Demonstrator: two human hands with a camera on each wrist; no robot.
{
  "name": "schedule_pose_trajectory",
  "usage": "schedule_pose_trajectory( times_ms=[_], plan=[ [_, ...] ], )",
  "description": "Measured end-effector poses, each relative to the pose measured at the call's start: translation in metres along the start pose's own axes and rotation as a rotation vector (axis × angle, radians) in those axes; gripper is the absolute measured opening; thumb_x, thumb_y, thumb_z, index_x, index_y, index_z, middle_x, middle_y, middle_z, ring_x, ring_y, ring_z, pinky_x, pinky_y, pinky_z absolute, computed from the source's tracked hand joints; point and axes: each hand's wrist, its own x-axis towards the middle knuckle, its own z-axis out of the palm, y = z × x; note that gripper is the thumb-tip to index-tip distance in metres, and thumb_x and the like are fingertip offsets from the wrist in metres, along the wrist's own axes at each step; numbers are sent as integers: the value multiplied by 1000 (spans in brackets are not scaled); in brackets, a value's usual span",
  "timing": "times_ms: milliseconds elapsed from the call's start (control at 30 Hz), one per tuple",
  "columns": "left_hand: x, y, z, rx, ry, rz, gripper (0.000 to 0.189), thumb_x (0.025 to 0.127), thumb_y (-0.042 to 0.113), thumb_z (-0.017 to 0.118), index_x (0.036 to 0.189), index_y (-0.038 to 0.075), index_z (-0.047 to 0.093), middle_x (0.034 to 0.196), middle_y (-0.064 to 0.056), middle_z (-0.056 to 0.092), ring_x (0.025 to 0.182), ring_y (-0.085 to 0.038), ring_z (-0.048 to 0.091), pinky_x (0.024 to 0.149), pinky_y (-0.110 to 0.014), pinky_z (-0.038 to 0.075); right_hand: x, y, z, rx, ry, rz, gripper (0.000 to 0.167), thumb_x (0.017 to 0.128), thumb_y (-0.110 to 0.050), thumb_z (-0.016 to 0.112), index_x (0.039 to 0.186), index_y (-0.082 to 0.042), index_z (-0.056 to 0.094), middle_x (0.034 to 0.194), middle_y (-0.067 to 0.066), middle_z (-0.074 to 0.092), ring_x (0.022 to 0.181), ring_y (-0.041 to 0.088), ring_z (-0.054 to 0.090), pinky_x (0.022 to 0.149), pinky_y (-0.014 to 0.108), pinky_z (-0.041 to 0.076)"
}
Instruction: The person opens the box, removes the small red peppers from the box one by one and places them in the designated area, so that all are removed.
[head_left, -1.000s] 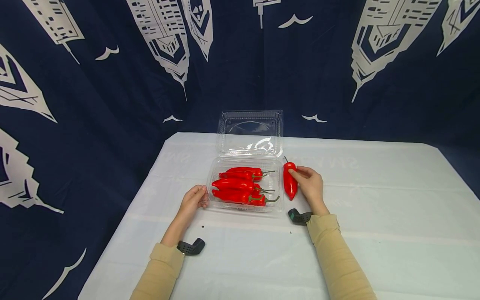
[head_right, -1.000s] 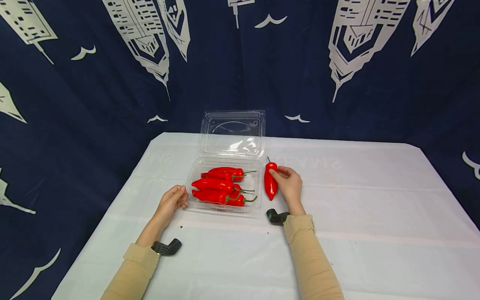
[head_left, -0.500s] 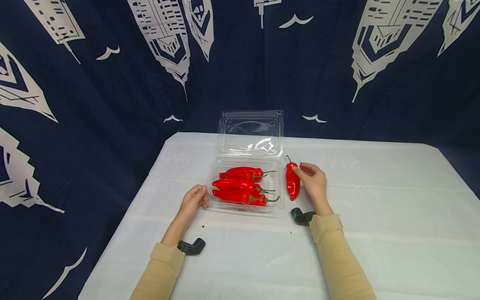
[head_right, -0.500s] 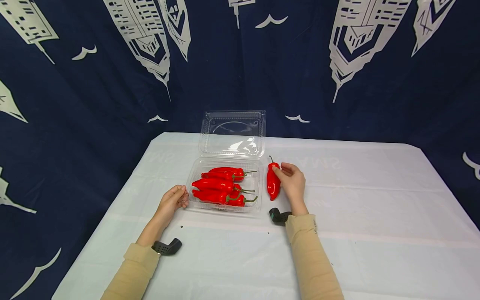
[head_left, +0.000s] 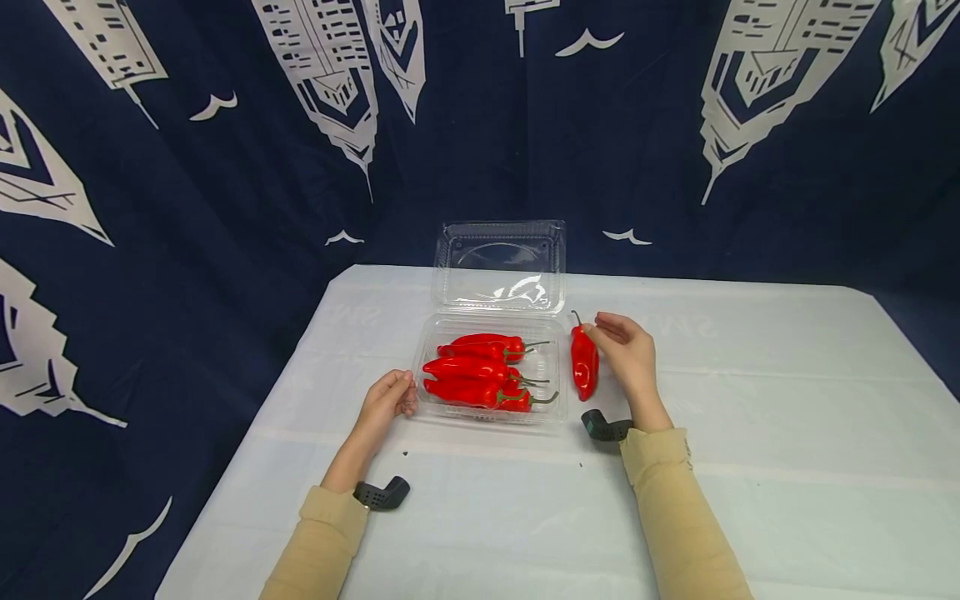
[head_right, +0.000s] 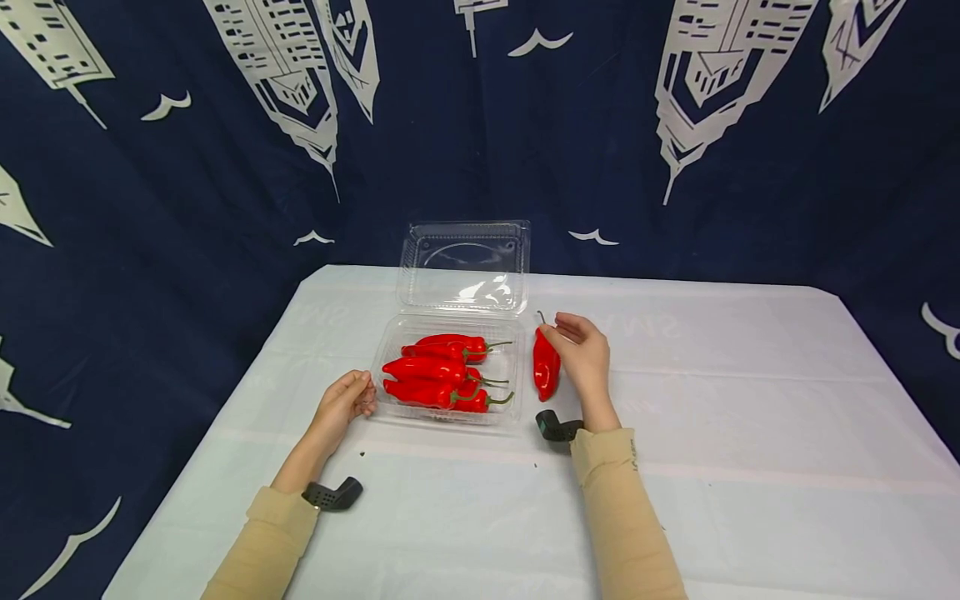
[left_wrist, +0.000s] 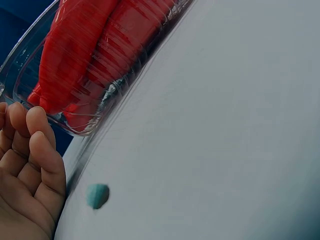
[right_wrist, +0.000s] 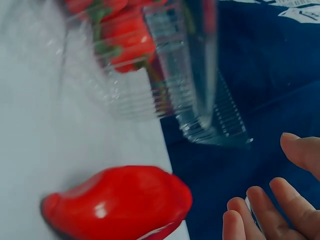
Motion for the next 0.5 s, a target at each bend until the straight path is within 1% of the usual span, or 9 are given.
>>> schedule_pose_trajectory(
  times_ms=[133,167,300,333,433,500],
  plan=[
    [0,0,0,7,0,-1,26,100,22,47,89,-2,49,74,-7,50,60,-12,48,55,-21,44,-22,-42,-5,48,-44,16,55,84,-38,69,124,-2,57,124,16,57,113,29,55,95,38,44],
    [0,0,0,6,-1,-1,27,100,22,47,89,-2,49,74,-7,50,60,-12,48,55,-21,44,-28,-54,-5,43,-45,16,55,85,-38,68,124,-2,57,123,16,58,112,29,56,95,38,44],
    [0,-1,0,1,1,-4,26,99,21,47,88,-2,49,74,-7,50,60,-12,48,55,-20,44,-35,-68,-6,65,-77,32,49,85,-30,70,123,-2,57,123,14,58,112,26,56,96,34,43],
    [1,-1,0,-1,2,-5,25,99,21,48,88,-2,49,74,-7,50,60,-12,48,55,-20,44,-37,-69,-6,72,-91,26,48,85,-29,70,123,-2,57,123,13,58,112,25,56,97,34,43],
    [1,-1,0,-2,4,-4,24,99,20,48,88,-2,49,74,-6,50,60,-12,48,55,-20,44,-41,-73,-5,86,-130,14,49,85,-28,70,123,-1,56,123,14,58,112,24,56,96,32,43],
    [1,-1,0,-1,4,-1,24,99,20,48,89,-2,49,74,-6,50,60,-12,48,55,-20,45,-44,-76,-3,84,-154,-6,50,85,-29,71,123,-1,56,123,13,58,110,23,57,94,28,44]
  ],
)
